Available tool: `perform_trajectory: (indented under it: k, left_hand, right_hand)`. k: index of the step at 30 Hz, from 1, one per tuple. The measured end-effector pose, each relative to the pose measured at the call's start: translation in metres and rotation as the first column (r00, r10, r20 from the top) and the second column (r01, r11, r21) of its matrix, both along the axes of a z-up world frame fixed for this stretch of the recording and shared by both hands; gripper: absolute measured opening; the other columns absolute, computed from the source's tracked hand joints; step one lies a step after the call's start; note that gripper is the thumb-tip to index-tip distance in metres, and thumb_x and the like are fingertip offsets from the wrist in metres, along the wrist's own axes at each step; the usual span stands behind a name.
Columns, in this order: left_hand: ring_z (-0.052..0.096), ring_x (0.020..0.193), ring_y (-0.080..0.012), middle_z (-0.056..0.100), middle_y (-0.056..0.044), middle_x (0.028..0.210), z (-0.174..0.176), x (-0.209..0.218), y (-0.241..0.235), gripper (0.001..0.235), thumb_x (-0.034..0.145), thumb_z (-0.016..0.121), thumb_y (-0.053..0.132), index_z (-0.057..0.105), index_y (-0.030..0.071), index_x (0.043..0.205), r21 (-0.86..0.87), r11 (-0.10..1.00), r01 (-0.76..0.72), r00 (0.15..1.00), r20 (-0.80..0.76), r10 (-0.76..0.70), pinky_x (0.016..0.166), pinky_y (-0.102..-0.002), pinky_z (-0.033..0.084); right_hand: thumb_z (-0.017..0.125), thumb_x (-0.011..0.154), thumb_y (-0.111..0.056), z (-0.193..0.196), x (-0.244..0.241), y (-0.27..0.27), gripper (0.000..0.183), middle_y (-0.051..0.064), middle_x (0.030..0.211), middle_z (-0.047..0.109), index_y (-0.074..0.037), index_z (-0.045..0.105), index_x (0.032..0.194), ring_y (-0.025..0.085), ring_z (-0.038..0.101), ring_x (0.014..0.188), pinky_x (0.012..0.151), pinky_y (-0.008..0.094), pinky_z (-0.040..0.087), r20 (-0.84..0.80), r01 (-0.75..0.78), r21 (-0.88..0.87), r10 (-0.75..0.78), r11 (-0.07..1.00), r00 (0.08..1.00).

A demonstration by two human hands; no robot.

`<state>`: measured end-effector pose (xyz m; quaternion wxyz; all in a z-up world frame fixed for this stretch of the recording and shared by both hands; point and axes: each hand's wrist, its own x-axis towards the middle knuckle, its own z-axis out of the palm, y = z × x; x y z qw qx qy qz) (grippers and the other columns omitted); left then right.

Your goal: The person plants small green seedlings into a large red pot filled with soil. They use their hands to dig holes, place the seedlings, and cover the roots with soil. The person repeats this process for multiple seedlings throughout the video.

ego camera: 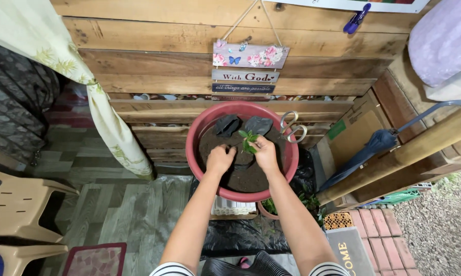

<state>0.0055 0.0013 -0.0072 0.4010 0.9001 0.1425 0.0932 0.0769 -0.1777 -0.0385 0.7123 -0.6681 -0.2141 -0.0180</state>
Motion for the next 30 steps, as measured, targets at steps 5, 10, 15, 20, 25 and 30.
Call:
perform_trajectory:
  k: [5, 10, 15, 20, 25, 30]
  left_hand:
    - [0.076, 0.065, -0.0322, 0.075, -0.024, 0.084, 0.016, -0.005, -0.003, 0.046, 0.091, 0.067, 0.038, 0.069, -0.001, 0.117, -0.196, 0.973, 0.119, 0.984, -0.104, -0.142, 0.072, -0.043, 0.060]
    - [0.075, 0.058, -0.0291, 0.074, -0.024, 0.080, 0.015, -0.006, -0.003, 0.042, 0.091, 0.069, 0.027, 0.067, -0.006, 0.117, -0.234, 0.960, 0.157, 0.982, -0.069, -0.177, 0.064, -0.041, 0.060]
    - [0.075, 0.059, -0.0289, 0.075, -0.026, 0.082, 0.012, -0.005, -0.003, 0.047, 0.091, 0.069, 0.025, 0.064, -0.005, 0.127, -0.267, 0.953, 0.143, 0.981, -0.092, -0.172, 0.065, -0.041, 0.060]
    - [0.075, 0.059, -0.0278, 0.074, -0.027, 0.086, 0.007, -0.002, -0.003, 0.048, 0.092, 0.070, 0.025, 0.063, -0.007, 0.127, -0.229, 0.960, 0.158, 0.983, -0.057, -0.175, 0.065, -0.039, 0.060]
    - [0.075, 0.058, -0.0291, 0.073, -0.026, 0.090, 0.014, -0.006, -0.003, 0.048, 0.093, 0.069, 0.023, 0.061, -0.007, 0.129, -0.267, 0.953, 0.146, 0.983, -0.068, -0.170, 0.062, -0.039, 0.061]
    - [0.076, 0.060, -0.0282, 0.074, -0.027, 0.091, 0.008, -0.005, -0.003, 0.033, 0.095, 0.063, 0.013, 0.068, -0.010, 0.119, -0.305, 0.932, 0.197, 0.976, -0.030, -0.216, 0.058, -0.039, 0.060]
  right_hand:
    - [0.071, 0.091, 0.006, -0.007, 0.002, 0.002, 0.011, 0.002, 0.091, 0.067, 0.005, 0.074, 0.102, 0.010, 0.065, 0.085, 0.076, 0.024, 0.050, 0.067, 0.002, -0.107, 0.006, 0.994, 0.998]
    - [0.076, 0.086, 0.003, 0.009, -0.010, 0.007, 0.014, 0.005, 0.083, 0.064, 0.003, 0.076, 0.100, 0.012, 0.062, 0.077, 0.069, 0.027, 0.049, 0.186, 0.111, -0.294, -0.057, 0.949, 0.981]
    - [0.078, 0.082, -0.001, 0.004, -0.010, 0.011, 0.018, 0.006, 0.081, 0.065, -0.001, 0.076, 0.101, 0.014, 0.064, 0.072, 0.066, 0.028, 0.051, 0.125, 0.179, -0.333, -0.145, 0.926, 0.981]
    - [0.080, 0.078, -0.001, 0.023, -0.019, 0.010, 0.021, 0.007, 0.083, 0.064, -0.002, 0.076, 0.099, 0.018, 0.063, 0.072, 0.066, 0.031, 0.051, 0.279, 0.261, -0.425, -0.149, 0.867, 0.949]
    - [0.081, 0.076, -0.001, 0.032, -0.024, 0.012, 0.019, 0.008, 0.086, 0.060, -0.002, 0.077, 0.095, 0.022, 0.061, 0.074, 0.066, 0.033, 0.050, 0.315, 0.270, -0.426, -0.138, 0.863, 0.939]
    - [0.080, 0.074, 0.001, 0.027, -0.021, 0.011, 0.020, 0.008, 0.087, 0.058, -0.002, 0.077, 0.093, 0.024, 0.061, 0.084, 0.074, 0.034, 0.051, 0.359, 0.266, -0.446, -0.102, 0.854, 0.928]
